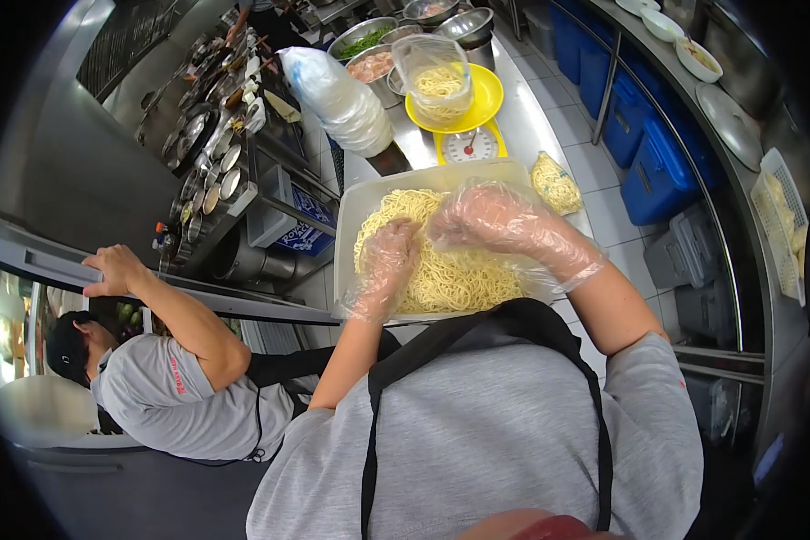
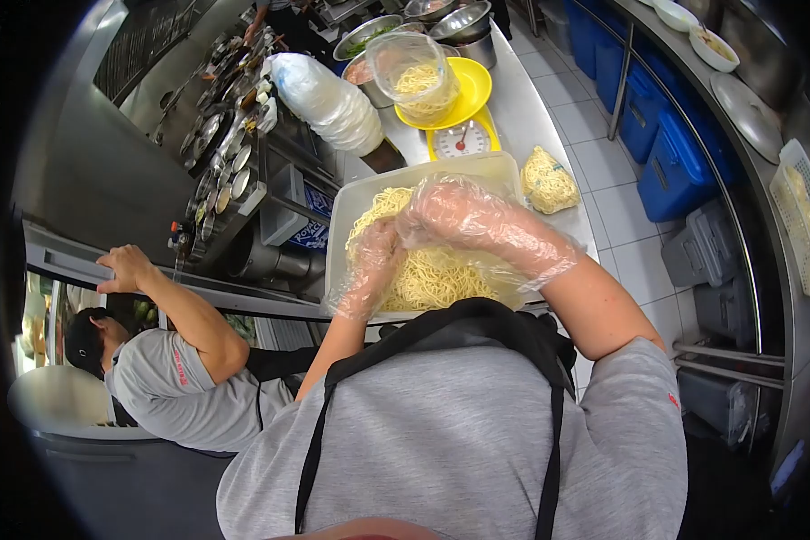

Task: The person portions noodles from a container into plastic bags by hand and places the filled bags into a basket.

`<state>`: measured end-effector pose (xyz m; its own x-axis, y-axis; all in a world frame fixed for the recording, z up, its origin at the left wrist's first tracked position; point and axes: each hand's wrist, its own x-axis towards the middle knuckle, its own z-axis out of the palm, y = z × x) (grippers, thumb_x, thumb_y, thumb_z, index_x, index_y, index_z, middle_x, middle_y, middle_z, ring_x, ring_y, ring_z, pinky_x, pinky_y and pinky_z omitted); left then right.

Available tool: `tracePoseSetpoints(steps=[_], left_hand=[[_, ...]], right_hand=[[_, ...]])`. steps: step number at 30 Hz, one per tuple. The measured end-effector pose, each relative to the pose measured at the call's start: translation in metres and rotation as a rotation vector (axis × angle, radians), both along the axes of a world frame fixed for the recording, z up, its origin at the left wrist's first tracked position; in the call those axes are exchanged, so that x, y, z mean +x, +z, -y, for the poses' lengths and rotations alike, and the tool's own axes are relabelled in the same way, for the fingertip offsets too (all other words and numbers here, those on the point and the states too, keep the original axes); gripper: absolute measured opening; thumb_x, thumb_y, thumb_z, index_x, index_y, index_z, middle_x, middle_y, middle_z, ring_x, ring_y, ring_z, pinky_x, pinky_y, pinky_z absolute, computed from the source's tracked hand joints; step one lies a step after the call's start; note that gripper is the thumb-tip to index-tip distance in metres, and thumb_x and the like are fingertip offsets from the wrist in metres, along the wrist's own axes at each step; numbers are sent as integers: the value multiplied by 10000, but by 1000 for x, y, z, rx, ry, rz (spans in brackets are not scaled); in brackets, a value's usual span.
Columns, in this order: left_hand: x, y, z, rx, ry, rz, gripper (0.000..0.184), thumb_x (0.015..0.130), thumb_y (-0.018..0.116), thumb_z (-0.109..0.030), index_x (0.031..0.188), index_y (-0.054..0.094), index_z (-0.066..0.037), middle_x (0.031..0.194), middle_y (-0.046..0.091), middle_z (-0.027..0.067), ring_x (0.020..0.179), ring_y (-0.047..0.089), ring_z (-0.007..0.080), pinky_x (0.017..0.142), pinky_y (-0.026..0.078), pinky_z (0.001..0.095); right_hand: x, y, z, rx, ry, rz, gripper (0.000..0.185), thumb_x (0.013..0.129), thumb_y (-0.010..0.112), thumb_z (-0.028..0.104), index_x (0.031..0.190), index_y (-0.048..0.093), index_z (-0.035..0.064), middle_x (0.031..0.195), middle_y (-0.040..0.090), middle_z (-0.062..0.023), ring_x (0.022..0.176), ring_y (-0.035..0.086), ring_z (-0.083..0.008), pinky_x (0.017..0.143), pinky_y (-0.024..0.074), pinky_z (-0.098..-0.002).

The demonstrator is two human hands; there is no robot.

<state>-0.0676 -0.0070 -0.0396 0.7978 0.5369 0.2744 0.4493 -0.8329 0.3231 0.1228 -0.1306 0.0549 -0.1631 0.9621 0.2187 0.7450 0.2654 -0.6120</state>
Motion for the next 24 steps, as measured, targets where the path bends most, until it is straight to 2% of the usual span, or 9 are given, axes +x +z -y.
tracePoseSetpoints(steps=[6,8,11,12,15,18,21,23,24], left_hand=[[-4,-12,-10,-20,-9,41,265,821,612,-144,1075,606,-70,1126,558,144,1046,532,310,904,421,403],[-1,-11,-18,-123,-56,238,317,839,615,-196,1134,580,-87,1211,489,155,1125,484,316,947,409,395],[19,54,-23,-8,-94,411,380,853,611,-265,1192,546,-107,1275,422,159,1191,433,314,977,395,388],[29,70,-30,-49,-116,486,406,850,616,-282,1210,537,-114,1279,420,159,1196,432,311,974,399,384],[68,109,-55,-71,-191,605,490,830,641,-326,1257,507,-128,1291,414,159,1210,419,312,992,385,388],[109,132,-67,-209,-203,613,504,829,641,-330,1272,498,-137,1283,422,163,1207,418,320,1013,362,400],[144,131,-88,20,-89,311,522,807,665,-306,1275,497,-147,1324,401,174,1229,402,310,1029,341,409],[147,129,-94,29,-196,369,554,774,688,-247,1284,492,-157,1342,415,165,1227,420,289,1014,363,382],[147,125,-95,-245,-222,403,566,758,690,-215,1285,491,-155,1337,433,154,1205,447,280,1004,376,365]], right_hand=[[5,32,-7,215,-69,126,136,751,670,131,863,641,59,864,643,-98,860,623,-263,801,484,-355],[7,51,-5,323,-20,115,144,747,675,134,862,642,56,860,645,-90,859,627,-254,798,491,-352],[19,77,-14,380,-10,41,173,770,670,164,914,653,68,860,657,-82,824,645,-214,753,524,-332],[21,107,-11,481,-24,291,187,809,649,208,948,658,83,867,662,-85,804,652,-196,734,537,-320],[35,142,-22,499,48,-263,199,734,697,58,927,655,34,872,631,-49,836,602,-147,775,502,-296],[44,204,-38,600,230,7,40,801,642,93,815,629,59,667,608,-68,572,562,-128,488,445,-213],[44,233,-49,651,231,56,17,796,640,79,803,636,64,653,608,-56,554,548,-105,473,429,-185],[38,243,-54,628,198,64,8,791,637,71,797,638,66,652,609,-55,562,551,-109,485,433,-195],[40,247,-57,613,189,68,7,788,636,67,794,639,66,651,609,-55,566,552,-111,491,435,-200]])
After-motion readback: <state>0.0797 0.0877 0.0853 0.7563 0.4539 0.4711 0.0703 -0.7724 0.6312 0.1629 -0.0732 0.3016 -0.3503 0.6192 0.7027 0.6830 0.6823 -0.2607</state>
